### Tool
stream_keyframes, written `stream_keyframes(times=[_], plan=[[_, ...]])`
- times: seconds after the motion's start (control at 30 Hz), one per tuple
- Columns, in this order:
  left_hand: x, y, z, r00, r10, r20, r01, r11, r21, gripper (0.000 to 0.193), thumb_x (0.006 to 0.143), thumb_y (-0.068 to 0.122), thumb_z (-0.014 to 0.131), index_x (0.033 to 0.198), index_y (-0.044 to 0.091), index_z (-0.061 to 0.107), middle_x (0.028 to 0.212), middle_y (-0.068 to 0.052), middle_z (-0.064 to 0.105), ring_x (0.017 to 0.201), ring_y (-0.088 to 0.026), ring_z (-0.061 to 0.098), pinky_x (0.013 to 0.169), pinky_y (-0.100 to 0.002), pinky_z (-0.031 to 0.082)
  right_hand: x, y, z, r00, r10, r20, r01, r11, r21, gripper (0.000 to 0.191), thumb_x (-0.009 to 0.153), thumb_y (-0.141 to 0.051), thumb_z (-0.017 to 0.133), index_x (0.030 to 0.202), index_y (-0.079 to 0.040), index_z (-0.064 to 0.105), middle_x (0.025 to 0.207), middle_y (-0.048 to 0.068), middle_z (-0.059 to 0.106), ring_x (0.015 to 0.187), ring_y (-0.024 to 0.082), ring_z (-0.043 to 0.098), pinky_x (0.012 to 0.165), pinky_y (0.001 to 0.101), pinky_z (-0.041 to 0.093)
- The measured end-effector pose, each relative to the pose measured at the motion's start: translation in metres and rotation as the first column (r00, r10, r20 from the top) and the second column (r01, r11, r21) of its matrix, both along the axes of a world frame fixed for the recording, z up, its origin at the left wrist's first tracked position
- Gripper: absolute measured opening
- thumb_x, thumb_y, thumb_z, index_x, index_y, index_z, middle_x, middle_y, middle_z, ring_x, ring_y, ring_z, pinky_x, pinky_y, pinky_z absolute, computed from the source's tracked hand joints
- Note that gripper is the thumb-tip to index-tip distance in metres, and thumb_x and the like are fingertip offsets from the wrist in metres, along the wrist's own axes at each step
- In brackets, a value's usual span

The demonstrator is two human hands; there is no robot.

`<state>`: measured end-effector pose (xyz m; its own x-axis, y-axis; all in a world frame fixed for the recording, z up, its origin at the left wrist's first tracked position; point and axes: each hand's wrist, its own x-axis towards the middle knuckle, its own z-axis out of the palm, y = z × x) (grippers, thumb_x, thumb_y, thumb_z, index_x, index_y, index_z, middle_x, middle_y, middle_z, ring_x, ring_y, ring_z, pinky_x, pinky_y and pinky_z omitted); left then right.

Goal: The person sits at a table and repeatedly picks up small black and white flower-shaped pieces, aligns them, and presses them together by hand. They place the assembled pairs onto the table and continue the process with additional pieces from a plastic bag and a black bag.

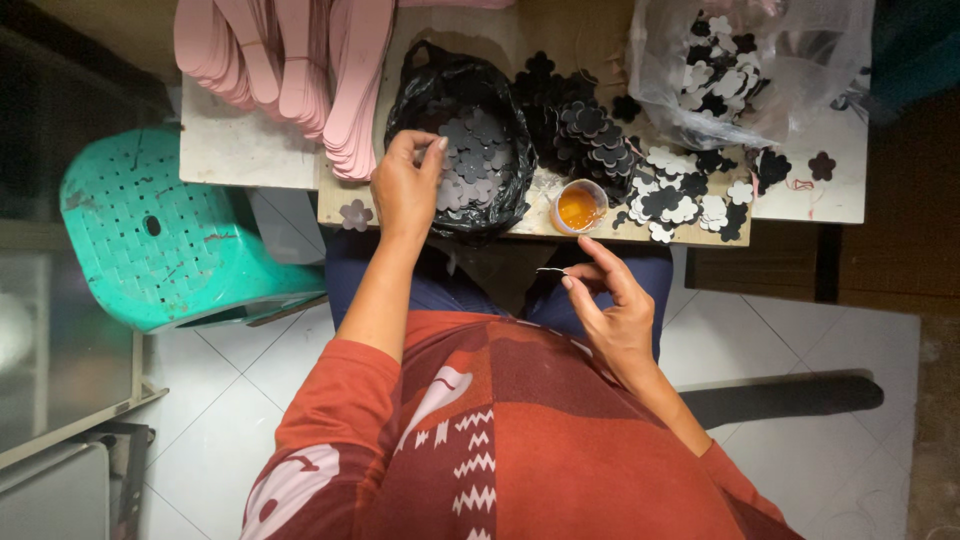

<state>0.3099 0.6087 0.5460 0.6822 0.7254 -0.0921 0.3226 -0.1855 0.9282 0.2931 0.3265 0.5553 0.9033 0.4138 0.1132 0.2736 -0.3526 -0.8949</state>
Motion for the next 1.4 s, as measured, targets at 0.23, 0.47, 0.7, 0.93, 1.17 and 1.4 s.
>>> stream_keyframes(times=[0.23,0.47,0.7,0.93,1.17,1.4], plan=[[0.001,0.002,0.003,0.991,-0.043,0.127,0.068,0.977,-0.202,0.022,0.094,0.015,0.071,0.112,0.002,0.071,0.091,-0.008,0.078,0.064,-0.010,0.068,0.061,-0.027,0.055,-0.001,-0.001,0.000,1.000,-0.006,-0.021,0.006,1.000,0.020,0.051,0.092,0.003,0.074,0.142,-0.003,0.060,0.104,0.006,0.075,0.089,0.007,0.068,0.083,0.0232,0.056],[-0.008,0.002,0.003,0.987,-0.105,0.119,0.105,0.994,-0.001,0.031,0.101,0.016,0.065,0.130,0.007,0.070,0.106,-0.007,0.080,0.091,-0.012,0.073,0.084,-0.025,0.056,-0.002,0.000,0.000,0.999,0.004,-0.042,-0.004,1.000,0.021,0.051,0.092,0.003,0.074,0.141,-0.004,0.060,0.104,0.005,0.075,0.090,0.006,0.067,0.082,0.0228,0.056],[-0.016,-0.009,-0.001,0.938,-0.032,0.344,0.184,0.888,-0.421,0.029,0.092,0.010,0.076,0.117,-0.003,0.070,0.097,-0.012,0.079,0.085,-0.014,0.075,0.074,-0.023,0.060,-0.001,0.004,0.001,0.989,0.002,-0.147,0.012,0.995,0.098,0.052,0.093,0.003,0.073,0.143,-0.003,0.059,0.106,0.005,0.074,0.093,0.006,0.067,0.085,0.0225,0.055],[-0.027,-0.035,-0.009,0.965,-0.070,0.252,0.160,0.921,-0.356,0.020,0.102,0.017,0.073,0.105,-0.003,0.067,0.082,-0.009,0.070,0.065,-0.009,0.060,0.058,-0.021,0.049,0.001,0.009,0.002,0.978,0.023,-0.205,0.013,0.986,0.168,0.053,0.094,0.003,0.072,0.144,-0.003,0.056,0.107,0.005,0.072,0.096,0.007,0.066,0.088,0.0231,0.055],[-0.043,-0.064,-0.018,0.946,-0.133,0.296,0.280,0.796,-0.536,0.016,0.098,0.015,0.071,0.103,0.000,0.069,0.089,-0.004,0.075,0.073,-0.006,0.065,0.060,-0.020,0.048,0.001,0.010,0.004,0.955,0.034,-0.293,0.038,0.971,0.236,0.053,0.095,0.003,0.072,0.145,-0.001,0.056,0.106,0.005,0.071,0.097,0.007,0.065,0.089,0.0229,0.054],[-0.056,-0.083,-0.025,0.884,-0.140,0.446,0.391,0.744,-0.542,0.015,0.098,0.012,0.072,0.106,0.000,0.071,0.115,0.001,0.075,0.100,-0.003,0.069,0.089,-0.018,0.056,0.000,0.007,0.008,0.900,0.058,-0.431,0.100,0.937,0.334,0.053,0.094,0.005,0.071,0.144,0.001,0.055,0.103,0.005,0.070,0.090,0.007,0.062,0.080,0.0213,0.052]])
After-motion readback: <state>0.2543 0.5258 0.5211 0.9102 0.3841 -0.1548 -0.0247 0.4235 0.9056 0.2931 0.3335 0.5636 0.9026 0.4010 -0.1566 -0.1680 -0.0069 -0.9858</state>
